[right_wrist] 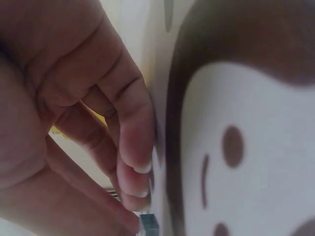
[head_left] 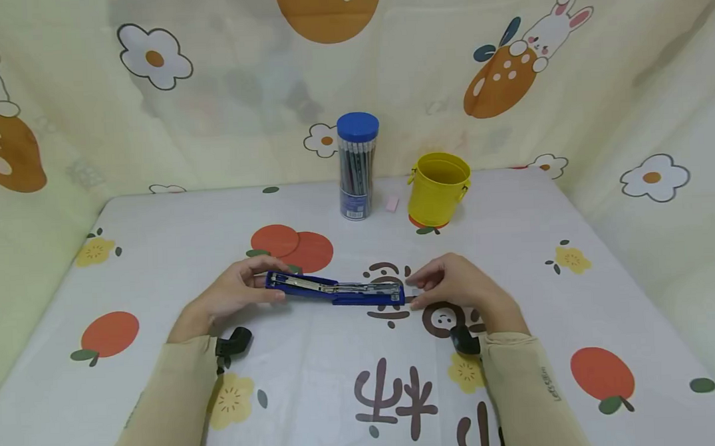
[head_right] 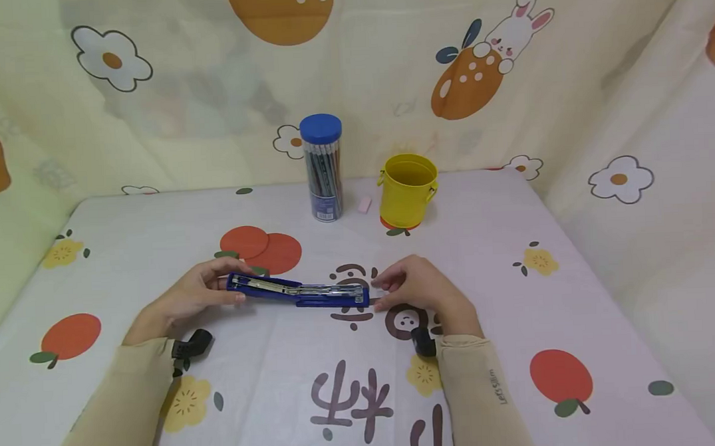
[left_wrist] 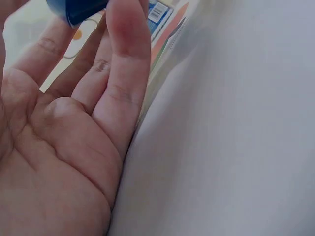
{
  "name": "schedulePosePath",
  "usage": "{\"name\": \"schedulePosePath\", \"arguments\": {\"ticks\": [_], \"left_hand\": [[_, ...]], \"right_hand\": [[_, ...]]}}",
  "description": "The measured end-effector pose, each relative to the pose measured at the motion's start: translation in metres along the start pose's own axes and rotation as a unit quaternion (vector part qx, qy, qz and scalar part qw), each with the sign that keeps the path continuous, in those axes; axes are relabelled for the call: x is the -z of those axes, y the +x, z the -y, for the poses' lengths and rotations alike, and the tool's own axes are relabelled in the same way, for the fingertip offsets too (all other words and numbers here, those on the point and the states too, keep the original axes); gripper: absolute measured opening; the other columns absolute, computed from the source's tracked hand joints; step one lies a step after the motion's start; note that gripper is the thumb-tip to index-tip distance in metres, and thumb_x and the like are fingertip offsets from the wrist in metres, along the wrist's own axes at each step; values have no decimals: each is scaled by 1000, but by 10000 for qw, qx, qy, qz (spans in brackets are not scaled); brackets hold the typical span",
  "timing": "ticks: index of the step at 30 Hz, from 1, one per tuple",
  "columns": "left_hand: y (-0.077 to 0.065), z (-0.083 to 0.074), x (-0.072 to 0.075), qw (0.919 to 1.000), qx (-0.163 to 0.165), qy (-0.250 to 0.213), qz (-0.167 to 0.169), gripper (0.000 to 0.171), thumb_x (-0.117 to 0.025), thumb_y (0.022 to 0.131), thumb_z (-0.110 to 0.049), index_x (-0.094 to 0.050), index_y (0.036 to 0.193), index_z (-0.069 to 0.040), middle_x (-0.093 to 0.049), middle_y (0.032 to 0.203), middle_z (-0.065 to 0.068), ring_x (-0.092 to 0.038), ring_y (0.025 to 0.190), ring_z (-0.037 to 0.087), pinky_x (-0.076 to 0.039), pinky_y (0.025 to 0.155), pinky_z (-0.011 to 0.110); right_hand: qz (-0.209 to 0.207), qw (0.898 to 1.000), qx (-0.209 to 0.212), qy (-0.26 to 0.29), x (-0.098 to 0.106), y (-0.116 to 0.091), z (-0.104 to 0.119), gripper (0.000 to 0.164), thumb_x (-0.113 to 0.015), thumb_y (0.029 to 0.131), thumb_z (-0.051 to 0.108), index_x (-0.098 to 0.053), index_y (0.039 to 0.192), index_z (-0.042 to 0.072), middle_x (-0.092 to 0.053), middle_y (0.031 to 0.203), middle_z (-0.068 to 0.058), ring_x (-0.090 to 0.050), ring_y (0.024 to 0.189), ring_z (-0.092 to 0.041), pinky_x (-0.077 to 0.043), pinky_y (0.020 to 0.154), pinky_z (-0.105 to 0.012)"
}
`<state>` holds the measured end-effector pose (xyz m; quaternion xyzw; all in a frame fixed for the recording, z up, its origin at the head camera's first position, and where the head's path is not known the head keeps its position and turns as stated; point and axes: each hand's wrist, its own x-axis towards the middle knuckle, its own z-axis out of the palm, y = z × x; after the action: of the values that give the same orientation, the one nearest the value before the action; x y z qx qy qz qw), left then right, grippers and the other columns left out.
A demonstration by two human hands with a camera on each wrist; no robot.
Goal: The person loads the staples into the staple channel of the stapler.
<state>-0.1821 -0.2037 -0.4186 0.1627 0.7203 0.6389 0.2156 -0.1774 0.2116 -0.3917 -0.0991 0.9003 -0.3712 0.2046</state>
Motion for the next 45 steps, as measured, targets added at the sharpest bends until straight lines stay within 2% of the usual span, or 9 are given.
{"name": "schedulePosePath", "arguments": {"ticks": [3,7,15,21,35,41,45], "left_hand": [[-1,1,1,9997,145,-153,-111,48,-82,82,-1,-60,125,1,-60,130,22,-68,104,26,-57,85,33],[-2,2,1,9995,229,-56,-218,46,-82,83,-4,-62,124,-1,-62,128,20,-67,104,25,-56,85,31],[0,0,0,9989,285,125,-346,46,-83,83,-9,-63,125,-5,-64,125,14,-67,103,25,-56,82,29],[1,0,0,9990,313,33,-322,47,-83,83,-7,-63,125,-4,-63,128,15,-66,105,27,-55,85,30],[1,-1,-1,9991,266,61,-309,46,-82,84,-6,-62,126,-3,-63,128,17,-67,105,26,-56,85,30],[2,0,-1,9989,311,51,-355,46,-82,84,-6,-63,126,-3,-63,129,16,-67,107,27,-56,87,32],[1,0,0,9988,321,128,-355,48,-82,84,-6,-62,127,-3,-63,129,17,-67,107,27,-56,87,32]], "right_hand": [[-44,10000,58,-10,-2,1,0,30,-90,76,24,-81,104,16,-69,90,0,-56,85,-22,-48,77,-35],[-52,9999,161,-24,-2,1,0,20,-89,79,21,-82,97,15,-68,87,-1,-56,83,-23,-47,74,-36],[-28,9997,149,-196,2,-3,-2,22,-89,79,20,-81,99,15,-69,86,0,-57,82,-22,-49,76,-35],[5,9996,236,-132,3,-3,-2,19,-87,81,15,-81,98,11,-70,83,0,-59,75,-21,-51,72,-34],[51,9999,141,-29,4,-5,3,18,-85,83,20,-80,98,12,-72,84,0,-63,74,-21,-54,73,-35],[-117,9981,601,14,5,-4,9,18,-84,85,21,-80,100,11,-73,91,1,-63,81,-20,-54,82,-36],[-212,9939,1062,203,0,-2,15,15,-83,85,15,-80,98,9,-72,90,0,-63,79,-22,-55,78,-36]]}}
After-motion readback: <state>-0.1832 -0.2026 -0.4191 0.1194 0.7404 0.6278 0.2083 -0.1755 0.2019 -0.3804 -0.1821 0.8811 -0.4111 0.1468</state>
